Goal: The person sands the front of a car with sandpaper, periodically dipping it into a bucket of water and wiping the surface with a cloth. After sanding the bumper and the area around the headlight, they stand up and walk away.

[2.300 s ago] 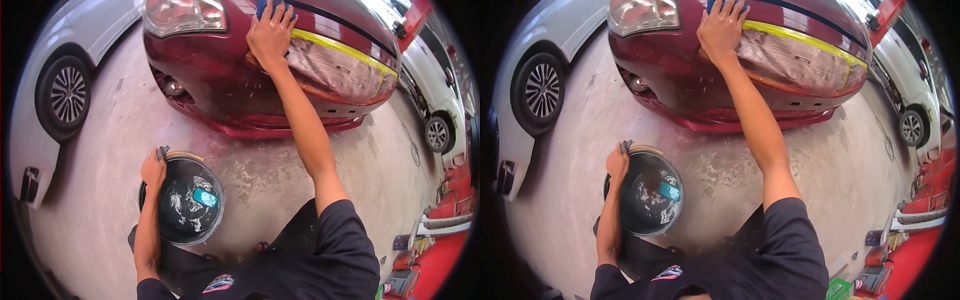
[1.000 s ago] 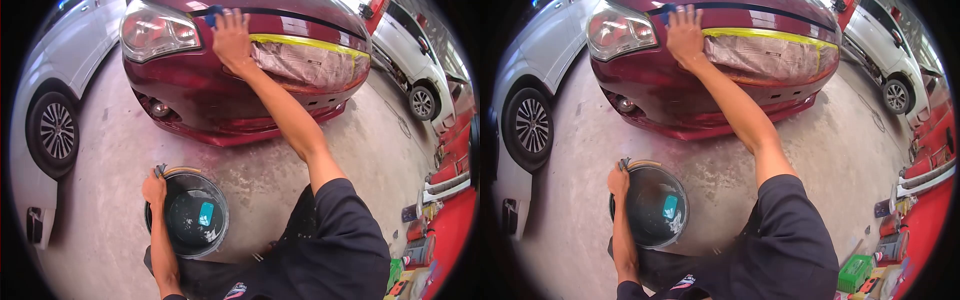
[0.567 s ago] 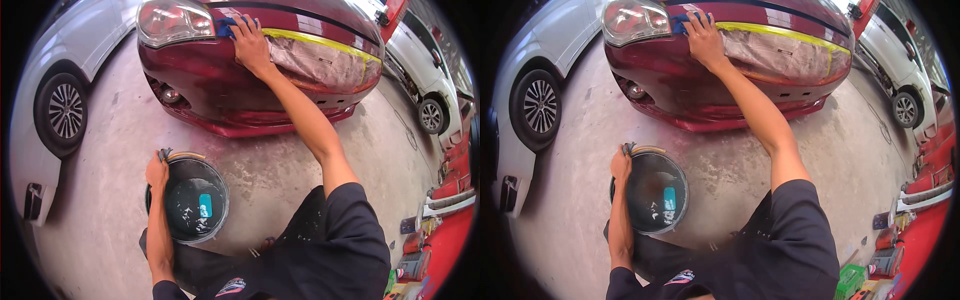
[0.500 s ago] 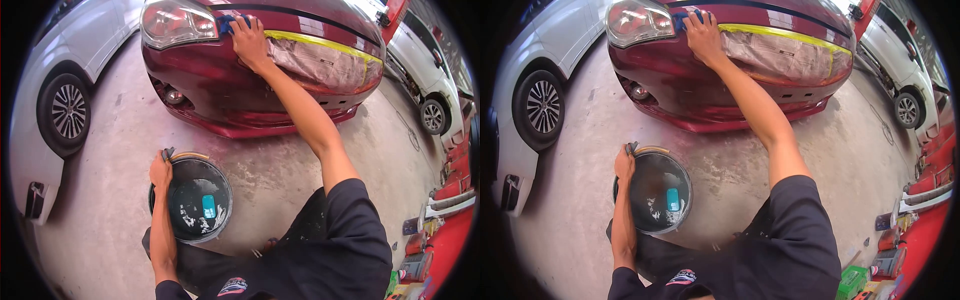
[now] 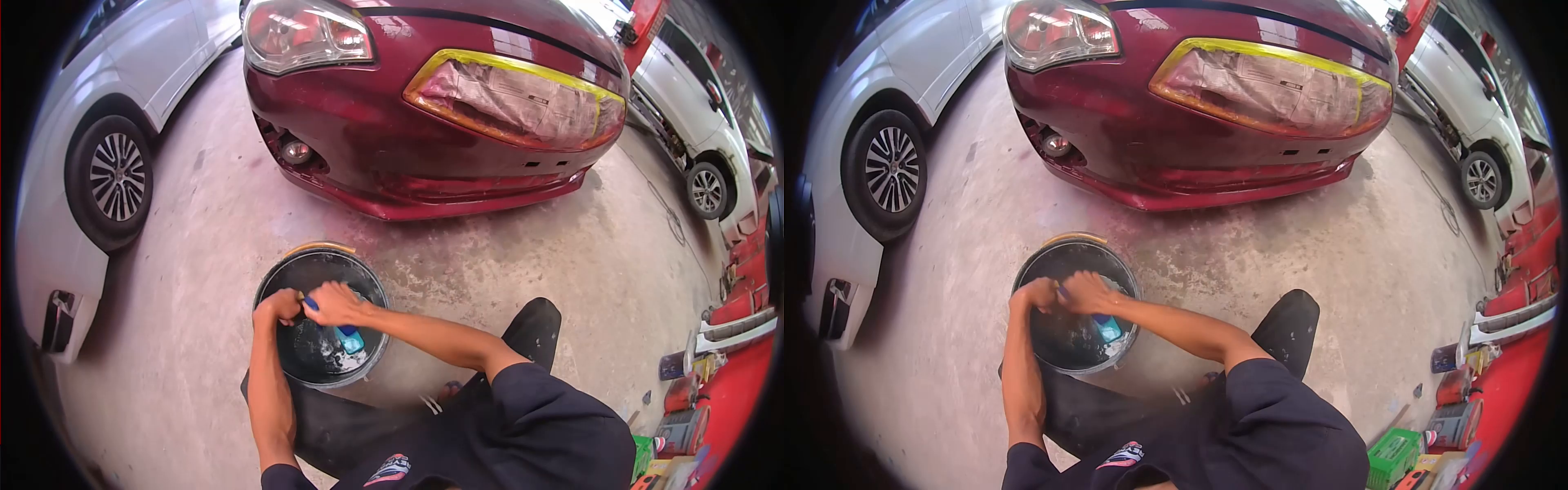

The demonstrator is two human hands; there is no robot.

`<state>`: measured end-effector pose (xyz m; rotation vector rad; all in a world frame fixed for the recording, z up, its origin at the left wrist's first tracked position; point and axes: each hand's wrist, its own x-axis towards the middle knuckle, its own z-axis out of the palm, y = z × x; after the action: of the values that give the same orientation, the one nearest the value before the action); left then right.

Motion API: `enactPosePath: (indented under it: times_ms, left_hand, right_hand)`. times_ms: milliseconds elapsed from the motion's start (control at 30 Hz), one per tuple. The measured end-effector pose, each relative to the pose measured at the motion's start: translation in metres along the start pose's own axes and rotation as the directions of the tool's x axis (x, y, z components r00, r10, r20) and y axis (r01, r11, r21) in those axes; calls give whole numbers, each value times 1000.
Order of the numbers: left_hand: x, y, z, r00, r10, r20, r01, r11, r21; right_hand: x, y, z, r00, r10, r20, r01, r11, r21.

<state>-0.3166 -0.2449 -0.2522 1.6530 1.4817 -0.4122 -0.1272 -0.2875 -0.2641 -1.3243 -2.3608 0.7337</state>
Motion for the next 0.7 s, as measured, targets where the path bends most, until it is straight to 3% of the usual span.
enactPosePath:
  times_ms: [33, 67, 167, 200, 300, 333, 400, 500, 533, 567, 600, 633, 667, 700]
  left_hand:
    - [35, -21, 16, 990, -72, 120, 44, 975, 218]
    - [39, -15, 29, 999, -16, 37, 4, 950, 311]
    - [100, -26, 67, 997, 83, -6, -76, 945, 317]
    - [137, -39, 85, 995, 103, 11, -102, 958, 269]
    - [167, -28, 117, 997, 47, 54, -57, 975, 213]
    - [165, -20, 124, 997, 11, 71, -26, 975, 220]
    - [155, -8, 126, 993, -50, 109, 25, 974, 225]
    - [115, 14, 79, 967, -129, 219, 86, 977, 196]
    - [89, 25, 47, 954, -134, 269, 110, 989, 103]
    - [63, 34, 18, 954, -98, 284, 111, 993, -33]
    - [32, 41, -5, 974, 24, 226, 34, 968, -247]
    - [1, 39, -16, 958, 285, 37, -224, 823, -522]
    - [-26, 45, -25, 926, 352, -134, -353, 688, -634]
    - [-39, 44, -30, 918, 339, -205, -370, 547, -751]
  right_hand:
    - [-12, 3, 9, 978, 3, 207, -12, 999, 44]
    - [-23, 7, 21, 934, 36, 356, -48, 999, 25]
    - [-31, 34, 38, 766, -104, 634, 112, 993, 27]
    - [-32, 26, 22, 763, -38, 645, 46, 999, 5]
    - [-48, 23, -17, 898, -64, 435, -3, 988, 151]
    - [-53, 25, -28, 941, -120, 315, 46, 971, 233]
    - [-56, 36, -49, 973, -101, 208, 32, 949, 314]
    - [-45, 45, -57, 997, 1, 71, -28, 921, 388]
    - [-34, 53, -48, 996, 62, 57, -79, 925, 372]
    - [-21, 62, -34, 992, 122, -10, -116, 963, 242]
    - [-2, 72, -16, 981, 196, 3, -192, 958, 214]
    - [16, 77, -8, 963, 268, 12, -266, 946, 183]
    - [15, 54, -40, 923, 312, 223, -384, 761, 524]
    - [11, 28, -73, 864, 262, 429, -503, 445, 741]
